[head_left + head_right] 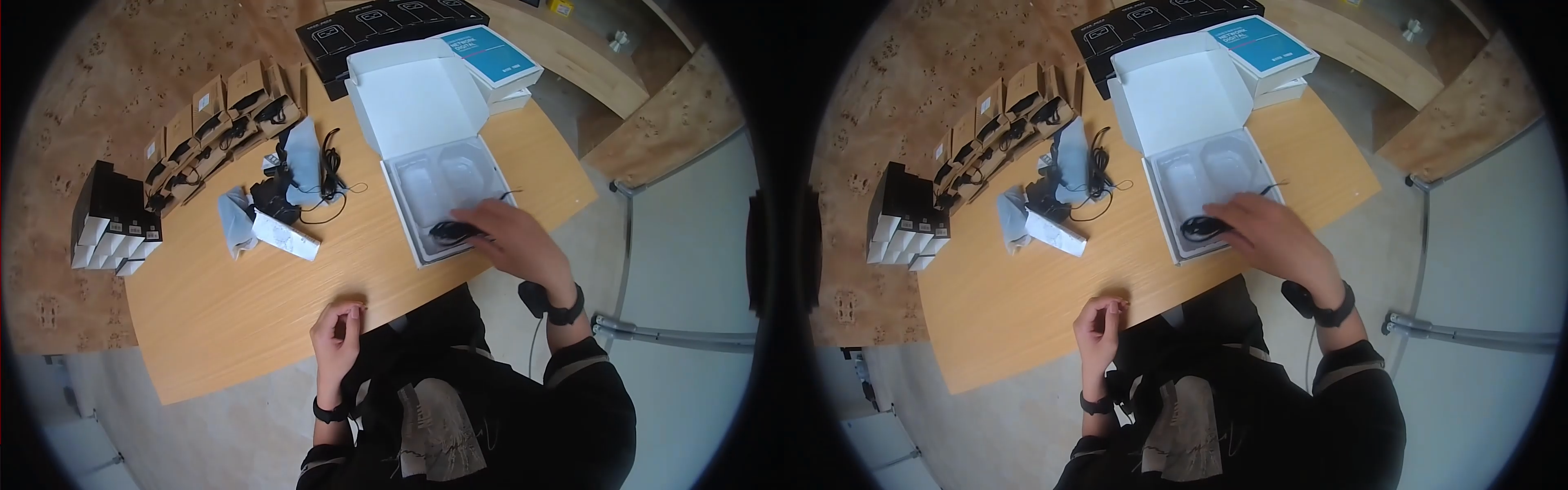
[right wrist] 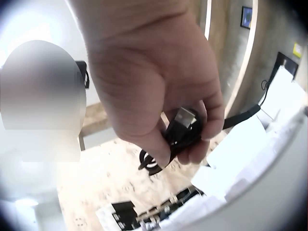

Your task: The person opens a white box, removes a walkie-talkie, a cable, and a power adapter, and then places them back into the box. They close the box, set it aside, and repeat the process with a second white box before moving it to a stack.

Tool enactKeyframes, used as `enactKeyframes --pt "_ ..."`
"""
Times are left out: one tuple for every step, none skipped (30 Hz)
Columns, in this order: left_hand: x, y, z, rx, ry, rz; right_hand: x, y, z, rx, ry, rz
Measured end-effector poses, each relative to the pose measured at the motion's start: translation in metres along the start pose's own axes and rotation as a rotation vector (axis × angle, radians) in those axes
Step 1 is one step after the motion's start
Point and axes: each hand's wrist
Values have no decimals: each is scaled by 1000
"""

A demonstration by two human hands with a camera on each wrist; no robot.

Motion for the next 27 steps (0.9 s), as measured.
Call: enactKeyframes --pt "-1 -3 0 -1 -2 -1 4 13 1 -124 -41 -35" --pt "-2 -5 0 15 -45 -37 9 21 3 -136 -108 -67" --pt "-3 -7 0 33 -89 -72 13 23 3 -140 -111 -67" --pt "-5 -7 0 38 -93 -73 17 24 2 -91 -102 -28" --pt "-7 -7 0 44 -58 -80 18 25 2 -43 -92 13" --pt "-8 -8 -1 49 -24 -85 18 22 4 -50 -93 16" --pt "-6 -7 -1 49 -29 -85 16 15 8 -59 -56 -34" --pt "-2 -6 0 38 -25 -54 15 11 9 -66 -16 -87" --pt "0 -4 1 26 -21 -25 14 12 10 -68 -13 -90" --pt "-1 -4 1 23 -21 -30 12 14 10 -65 -11 -73" --pt "-3 -5 1 22 -10 -13 12 16 11 -62 -10 -58" --pt "-4 -5 1 21 1 4 11 20 9 -64 -6 -63" --pt "-5 -6 0 18 0 -2 11 25 8 -80 -7 -71" --pt "-3 -7 0 16 -4 1 11 27 7 -95 -10 -79" --pt "-3 -7 0 17 -8 5 13 25 8 -97 -12 -84" --pt "-3 -7 -1 19 -9 1 16 22 9 -51 30 -17" --pt "-3 -7 -1 17 13 2 20 19 10 -4 71 50" --pt "-4 -7 -1 13 36 4 23 13 12 -6 70 48" --pt "-4 -7 -1 14 35 1 25 5 13 -20 130 59" --pt "-3 -7 -1 14 41 16 27 1 14 -33 190 70" --pt "-3 -7 -1 13 47 31 29 2 14 -34 191 67" --pt "-2 -8 -1 11 47 28 31 5 13 -94 106 -10" --pt "1 -8 -1 -3 19 34 32 8 12 -155 20 -87" --pt "2 -9 0 -16 -9 40 31 10 12 -156 23 -90" --pt "1 -9 0 -19 -9 37 28 13 13 -214 17 -87" --pt "1 -9 0 -10 11 35 26 14 14 -272 9 -85" --pt "0 -9 0 1 30 33 27 12 15 -274 6 -88"
Point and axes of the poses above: each hand's wrist, its own z-axis towards the middle knuckle, its own y-axis out of the palm, x = y × z, and after that the axes turned 15 degrees about -z, right-handed
